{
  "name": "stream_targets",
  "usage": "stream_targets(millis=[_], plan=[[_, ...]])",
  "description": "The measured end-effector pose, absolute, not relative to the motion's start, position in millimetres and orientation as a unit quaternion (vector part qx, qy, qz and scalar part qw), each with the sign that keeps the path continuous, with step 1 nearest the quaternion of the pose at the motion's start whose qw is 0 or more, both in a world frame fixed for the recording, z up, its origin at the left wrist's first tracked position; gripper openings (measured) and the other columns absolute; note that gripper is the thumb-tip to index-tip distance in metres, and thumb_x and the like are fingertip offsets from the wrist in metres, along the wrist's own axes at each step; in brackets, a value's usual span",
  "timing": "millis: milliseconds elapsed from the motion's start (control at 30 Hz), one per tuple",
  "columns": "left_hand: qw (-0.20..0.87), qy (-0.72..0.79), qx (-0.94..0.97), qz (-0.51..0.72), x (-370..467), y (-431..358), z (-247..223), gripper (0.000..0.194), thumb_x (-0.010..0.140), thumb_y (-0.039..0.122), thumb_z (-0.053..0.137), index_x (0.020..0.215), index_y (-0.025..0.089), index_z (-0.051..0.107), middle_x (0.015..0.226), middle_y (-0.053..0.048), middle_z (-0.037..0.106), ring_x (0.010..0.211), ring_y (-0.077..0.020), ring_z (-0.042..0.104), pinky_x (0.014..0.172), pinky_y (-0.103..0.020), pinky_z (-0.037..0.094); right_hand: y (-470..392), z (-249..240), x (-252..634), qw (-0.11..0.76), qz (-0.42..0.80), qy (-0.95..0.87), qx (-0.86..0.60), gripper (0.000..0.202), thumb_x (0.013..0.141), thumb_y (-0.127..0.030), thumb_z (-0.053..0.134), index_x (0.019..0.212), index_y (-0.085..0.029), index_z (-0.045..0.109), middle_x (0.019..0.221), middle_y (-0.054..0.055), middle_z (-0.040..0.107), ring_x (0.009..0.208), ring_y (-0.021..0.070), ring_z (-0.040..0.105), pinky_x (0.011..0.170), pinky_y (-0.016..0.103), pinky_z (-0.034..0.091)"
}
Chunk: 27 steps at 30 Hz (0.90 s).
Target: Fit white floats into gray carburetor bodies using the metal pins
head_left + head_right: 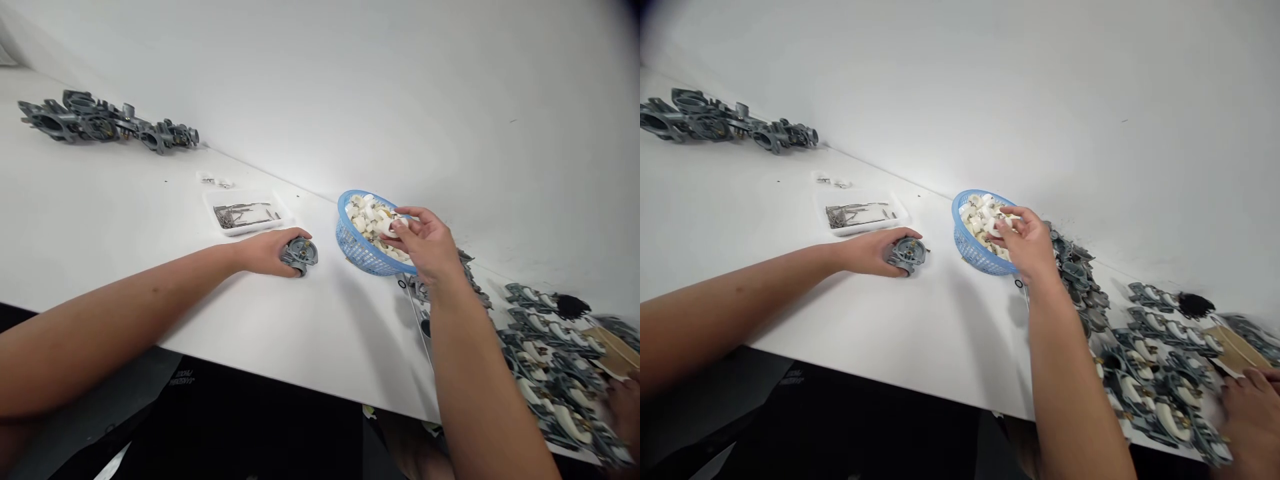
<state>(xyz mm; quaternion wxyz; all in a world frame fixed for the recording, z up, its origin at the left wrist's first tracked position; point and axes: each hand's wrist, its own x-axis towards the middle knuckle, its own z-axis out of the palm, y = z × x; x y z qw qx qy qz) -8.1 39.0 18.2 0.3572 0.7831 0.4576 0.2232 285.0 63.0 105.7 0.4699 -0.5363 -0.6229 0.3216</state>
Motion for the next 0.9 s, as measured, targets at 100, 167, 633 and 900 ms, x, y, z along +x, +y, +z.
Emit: stream_targets(millis=[100, 167, 633, 900], plan=[[0.394, 0.426, 0.777, 0.246, -7, 37, 18, 0.084, 0.061, 0.049, 0.081, 0.136, 0.032, 0.047, 0.128, -0.003, 0.064, 0.115, -0.0281, 0.062, 0.091, -0.035, 0.051, 48, 83, 255, 0.513, 0.331, -0.657, -0.442, 0.039, 0.075, -0.039, 0.078, 0.107, -0.024, 0.062, 0.098, 0.004, 0.074, 0.096, 0.0213, 0.073, 0.089, 0.042, 0.061], [0.412, 0.410, 0.772, 0.257, -6, 36, 18, 0.077, 0.061, 0.047, 0.081, 0.130, 0.030, 0.052, 0.124, -0.003, 0.067, 0.112, -0.0274, 0.064, 0.090, -0.035, 0.051, 39, 66, 240, 0.516, 0.315, -0.678, -0.419, 0.031, 0.079, -0.041, 0.075, 0.102, -0.022, 0.064, 0.109, 0.008, 0.075, 0.103, 0.0228, 0.072, 0.096, 0.044, 0.058], [0.362, 0.414, 0.788, 0.275, 4, 34, 14, 0.066, 0.058, 0.052, 0.084, 0.115, 0.027, 0.062, 0.116, -0.003, 0.067, 0.111, -0.0278, 0.060, 0.090, -0.036, 0.048, 25, 20, 224, 0.529, 0.165, -0.743, -0.376, 0.011, 0.081, -0.033, 0.076, 0.080, -0.023, 0.071, 0.078, 0.002, 0.063, 0.074, 0.0163, 0.064, 0.061, 0.031, 0.061], [0.362, 0.415, 0.788, 0.275, 7, 31, 13, 0.068, 0.059, 0.052, 0.083, 0.117, 0.026, 0.059, 0.115, -0.003, 0.066, 0.109, -0.0276, 0.060, 0.087, -0.035, 0.048, 21, 16, 216, 0.537, 0.141, -0.714, -0.427, 0.014, 0.079, -0.026, 0.072, 0.091, -0.021, 0.067, 0.075, -0.002, 0.059, 0.061, 0.0112, 0.056, 0.057, 0.026, 0.054]])
